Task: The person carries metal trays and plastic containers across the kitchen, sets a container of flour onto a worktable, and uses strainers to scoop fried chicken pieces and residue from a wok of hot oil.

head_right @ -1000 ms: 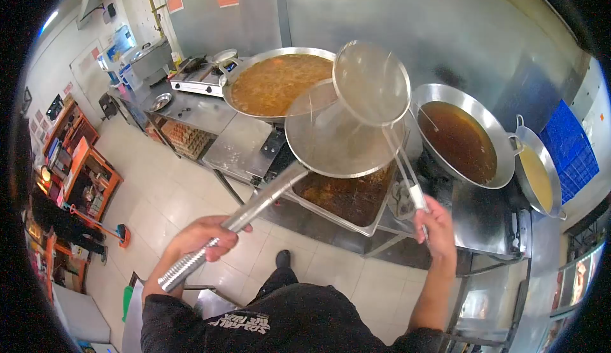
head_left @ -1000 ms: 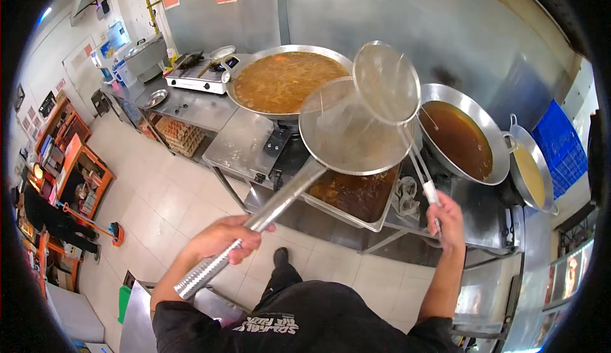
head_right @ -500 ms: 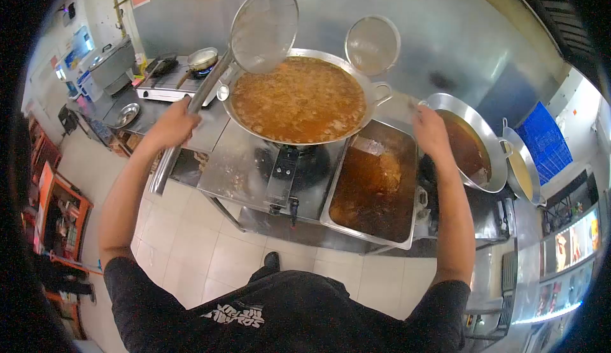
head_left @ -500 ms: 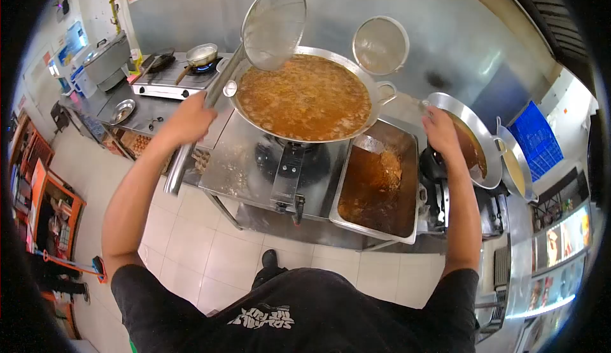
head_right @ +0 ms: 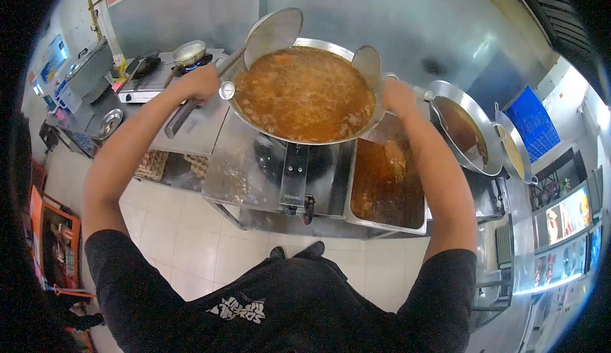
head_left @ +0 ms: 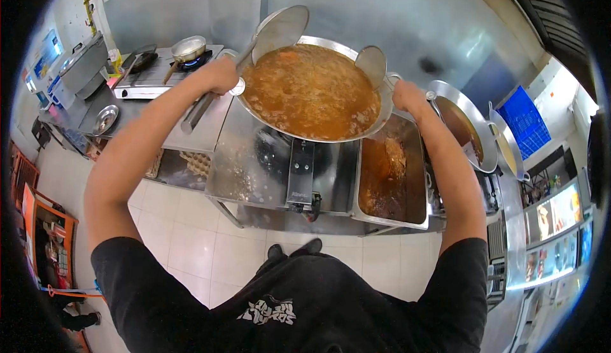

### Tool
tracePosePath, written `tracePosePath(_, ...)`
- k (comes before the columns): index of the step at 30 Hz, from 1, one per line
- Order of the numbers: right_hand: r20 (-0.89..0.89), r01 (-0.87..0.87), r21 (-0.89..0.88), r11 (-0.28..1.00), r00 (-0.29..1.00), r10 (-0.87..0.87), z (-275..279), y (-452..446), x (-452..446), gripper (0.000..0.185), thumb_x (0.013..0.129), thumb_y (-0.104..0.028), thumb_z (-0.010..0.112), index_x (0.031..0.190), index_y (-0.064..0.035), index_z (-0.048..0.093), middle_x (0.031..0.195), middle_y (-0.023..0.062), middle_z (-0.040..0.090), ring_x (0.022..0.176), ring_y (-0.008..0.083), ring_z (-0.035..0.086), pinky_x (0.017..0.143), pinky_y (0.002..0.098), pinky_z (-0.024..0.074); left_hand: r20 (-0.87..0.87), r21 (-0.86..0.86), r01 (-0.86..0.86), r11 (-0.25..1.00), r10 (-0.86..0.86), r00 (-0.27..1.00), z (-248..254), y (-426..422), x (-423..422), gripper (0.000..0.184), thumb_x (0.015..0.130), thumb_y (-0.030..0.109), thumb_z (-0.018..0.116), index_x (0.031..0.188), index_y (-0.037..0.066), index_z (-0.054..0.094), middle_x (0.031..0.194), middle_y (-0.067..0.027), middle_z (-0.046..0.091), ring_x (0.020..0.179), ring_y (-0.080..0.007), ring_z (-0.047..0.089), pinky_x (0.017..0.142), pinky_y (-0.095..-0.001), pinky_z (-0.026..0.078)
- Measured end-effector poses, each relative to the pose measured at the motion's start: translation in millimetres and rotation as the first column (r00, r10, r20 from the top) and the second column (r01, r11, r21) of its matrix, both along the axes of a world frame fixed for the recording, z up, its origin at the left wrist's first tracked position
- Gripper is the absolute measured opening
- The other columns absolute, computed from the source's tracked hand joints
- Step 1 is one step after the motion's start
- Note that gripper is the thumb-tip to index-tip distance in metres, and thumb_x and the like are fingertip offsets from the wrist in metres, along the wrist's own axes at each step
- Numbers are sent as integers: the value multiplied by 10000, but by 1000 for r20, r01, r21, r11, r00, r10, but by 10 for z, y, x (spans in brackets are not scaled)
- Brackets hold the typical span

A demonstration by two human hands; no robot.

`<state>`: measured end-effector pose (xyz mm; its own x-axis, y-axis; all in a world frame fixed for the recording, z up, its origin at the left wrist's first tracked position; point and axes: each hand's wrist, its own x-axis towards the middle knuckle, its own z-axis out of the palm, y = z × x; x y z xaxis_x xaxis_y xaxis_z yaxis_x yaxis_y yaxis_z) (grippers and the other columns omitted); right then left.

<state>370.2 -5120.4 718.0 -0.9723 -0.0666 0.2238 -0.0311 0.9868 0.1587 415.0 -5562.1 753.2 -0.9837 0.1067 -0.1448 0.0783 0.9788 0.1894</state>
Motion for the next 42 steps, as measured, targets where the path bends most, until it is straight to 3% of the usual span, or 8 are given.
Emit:
tracePosePath(2,158,-11,-40,999,987,17,99,-12,-62,183,734,-63,479,743,48,625,770,240,632,679,336,641,572,415,505,142,154,22,988,-44,989,77,10,19,215,737,43,476,558,-69,514,605,-187,573,486,-261,587,394,-391,464)
tracePosePath(9,516,-64,91,994,857,8,332,-265,-28,161,690,-39,472,623,55,584,544,171,559,447,244,544,381,372,395,442,445,-280,851,63,895,150,-66,34,110,741,24,471,639,-8,496,528,-60,471,422,-151,468,382,-298,414)
tracePosePath(12,558,-25,-15,1000,830,29,321,-234,-117,112,613,-43,547,603,43,617,558,192,580,527,262,603,453,371,451,515,434,-301,849,41,856,144,-118,22,129,748,32,481,619,26,483,520,-38,455,412,-120,444,378,-286,402)
tracePosePath(16,633,235,-389,890,771,73,281,-330,-77,151,701,-46,495,573,-8,564,509,94,511,423,186,481,362,326,341,630,466,-398,790,19,776,204,-109,108,154,793,46,474,643,59,442,528,0,430,424,-89,423,398,-264,403)
tracePosePath(18,650,348,-540,766,751,117,192,-376,-79,198,759,-38,463,572,-31,528,489,34,449,375,134,384,336,284,275,683,481,-450,753,0,730,167,-145,86,183,819,66,487,643,72,436,541,27,411,427,-63,401,406,-244,400)
tracePosePath(27,510,311,-756,576,831,221,-150,-334,-176,218,796,-113,563,600,-20,539,514,25,460,396,115,386,341,275,286,778,505,-533,679,-91,621,10,18,226,218,880,106,484,681,103,396,545,60,385,415,-24,362,405,-197,369)
tracePosePath(36,483,225,-620,752,865,140,-245,-271,-467,217,778,-108,567,587,-13,528,506,35,468,392,137,401,339,293,297,743,589,-528,611,-155,651,-53,331,514,245,899,130,476,671,121,384,527,84,364,406,-1,341,377,-171,326)
tracePosePath(42,447,-1,-549,836,845,294,-225,-238,-565,240,761,-135,574,555,-21,523,516,73,496,411,155,462,349,317,343,790,607,-729,316,-334,514,-313,550,570,258,866,57,440,636,123,342,523,55,359,419,-32,350,410,-185,344)
